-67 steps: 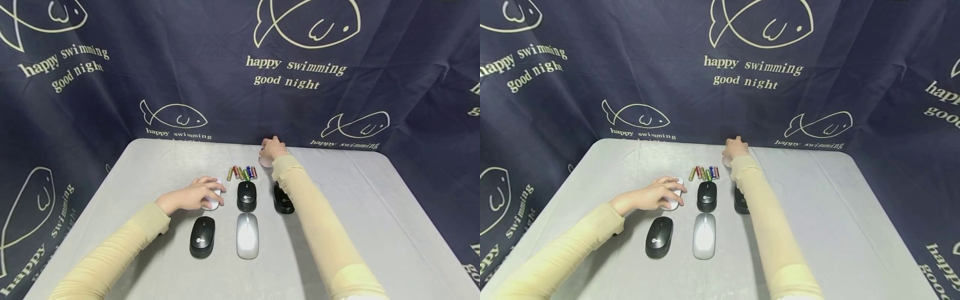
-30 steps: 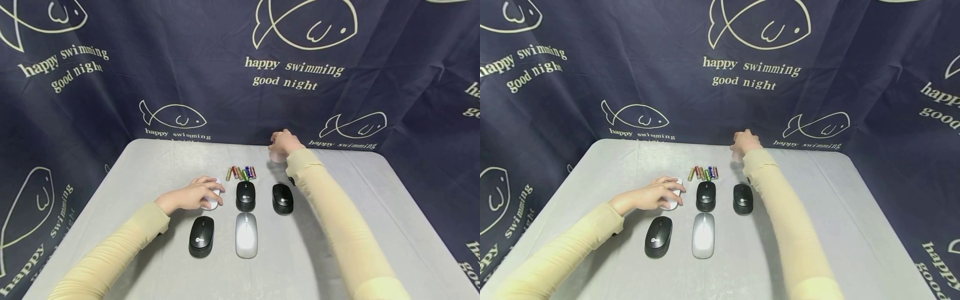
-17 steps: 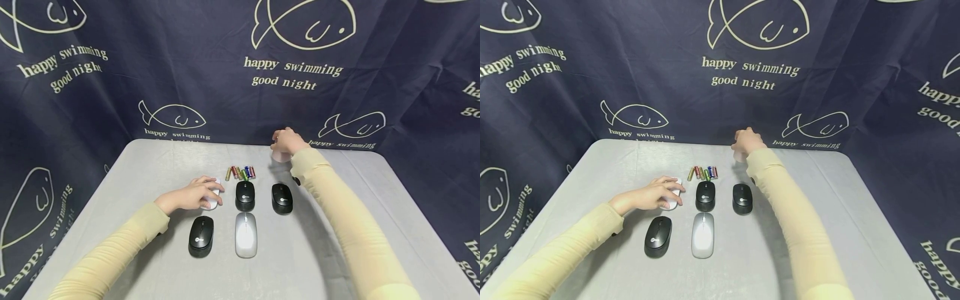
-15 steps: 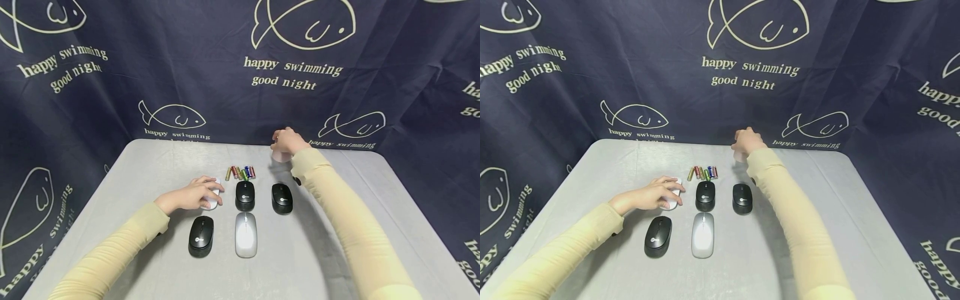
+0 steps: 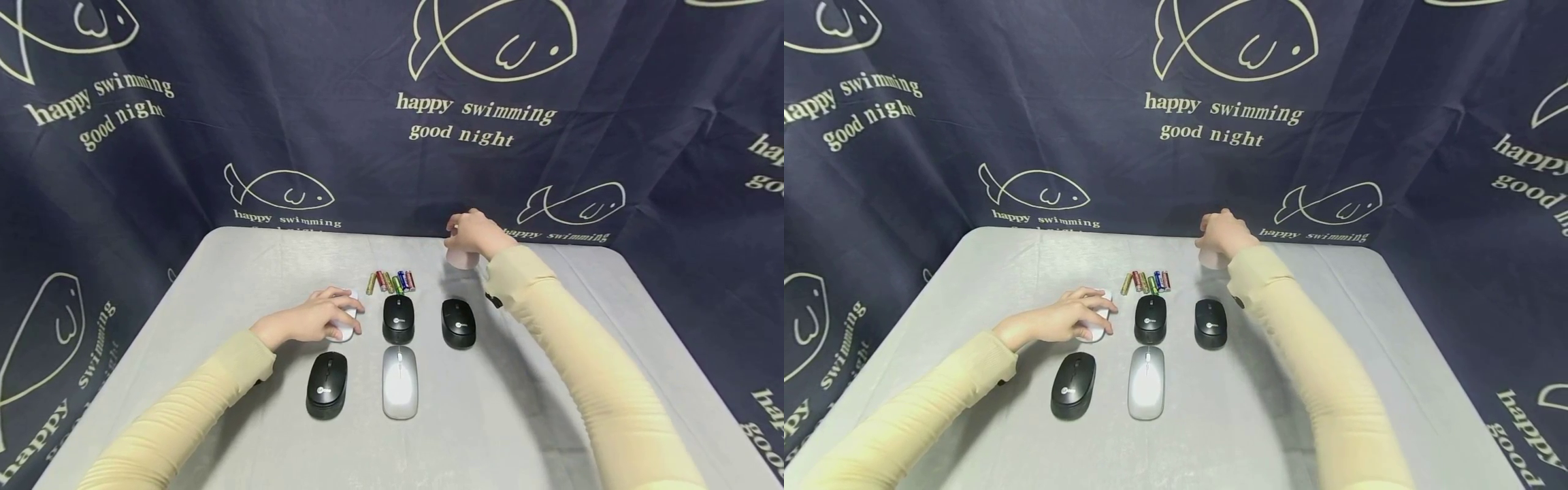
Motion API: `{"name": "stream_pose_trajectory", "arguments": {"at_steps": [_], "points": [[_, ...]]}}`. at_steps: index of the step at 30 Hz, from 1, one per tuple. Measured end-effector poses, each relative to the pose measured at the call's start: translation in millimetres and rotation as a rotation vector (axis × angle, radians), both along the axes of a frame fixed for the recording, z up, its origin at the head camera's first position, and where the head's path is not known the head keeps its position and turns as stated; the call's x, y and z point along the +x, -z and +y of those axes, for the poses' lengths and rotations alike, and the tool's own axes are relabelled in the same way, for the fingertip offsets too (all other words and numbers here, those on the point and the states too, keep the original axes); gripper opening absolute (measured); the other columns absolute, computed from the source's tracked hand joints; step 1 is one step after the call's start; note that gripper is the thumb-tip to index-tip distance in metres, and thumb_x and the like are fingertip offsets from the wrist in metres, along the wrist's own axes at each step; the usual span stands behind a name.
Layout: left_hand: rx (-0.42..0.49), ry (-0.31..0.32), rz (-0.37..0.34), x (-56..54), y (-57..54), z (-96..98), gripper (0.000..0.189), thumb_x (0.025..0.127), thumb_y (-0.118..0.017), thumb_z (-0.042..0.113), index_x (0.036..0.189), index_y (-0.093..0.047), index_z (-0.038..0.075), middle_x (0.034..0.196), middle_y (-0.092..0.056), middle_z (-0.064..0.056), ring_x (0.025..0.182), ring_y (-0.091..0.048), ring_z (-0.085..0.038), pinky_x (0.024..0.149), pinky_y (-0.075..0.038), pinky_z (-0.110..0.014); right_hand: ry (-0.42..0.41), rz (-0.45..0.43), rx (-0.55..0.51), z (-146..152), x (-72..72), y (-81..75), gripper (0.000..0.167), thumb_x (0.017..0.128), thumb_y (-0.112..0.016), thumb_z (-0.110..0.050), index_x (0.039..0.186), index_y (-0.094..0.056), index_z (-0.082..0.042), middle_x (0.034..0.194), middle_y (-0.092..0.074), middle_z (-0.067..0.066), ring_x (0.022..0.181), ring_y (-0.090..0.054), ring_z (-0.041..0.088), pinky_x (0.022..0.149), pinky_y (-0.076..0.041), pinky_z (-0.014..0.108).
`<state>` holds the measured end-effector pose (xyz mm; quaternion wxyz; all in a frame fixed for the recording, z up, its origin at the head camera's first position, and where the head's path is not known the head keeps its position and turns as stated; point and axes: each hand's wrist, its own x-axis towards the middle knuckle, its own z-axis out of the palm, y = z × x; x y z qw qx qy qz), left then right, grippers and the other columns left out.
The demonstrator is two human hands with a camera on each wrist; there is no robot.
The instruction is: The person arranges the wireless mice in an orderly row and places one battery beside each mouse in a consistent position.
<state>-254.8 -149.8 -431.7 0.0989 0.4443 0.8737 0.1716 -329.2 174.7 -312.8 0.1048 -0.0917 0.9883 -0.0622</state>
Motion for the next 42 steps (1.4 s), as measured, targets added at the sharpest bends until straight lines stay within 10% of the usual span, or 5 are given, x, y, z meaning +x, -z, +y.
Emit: {"name": "stream_pose_trajectory", "arguments": {"at_steps": [42], "points": [[-0.005, 0.007, 0.014, 0.5, -0.3, -0.6, 0.032, 0.075, -0.072, 0.017, 0.104, -0.071, 0.029, 0.136, -0.052, -0.001, 0.135, -0.029, -0.037, 0.105, -0.023, -0.063, -0.134, 0.163, -0.068, 10.3, 83.7, -8.9, 0.038, 0.078, -0.063, -0.022, 0.114, -0.063, -0.010, 0.112, -0.053, 0.024, 0.090, -0.058, 0.036, 0.076, -0.051, 0.047]]}}
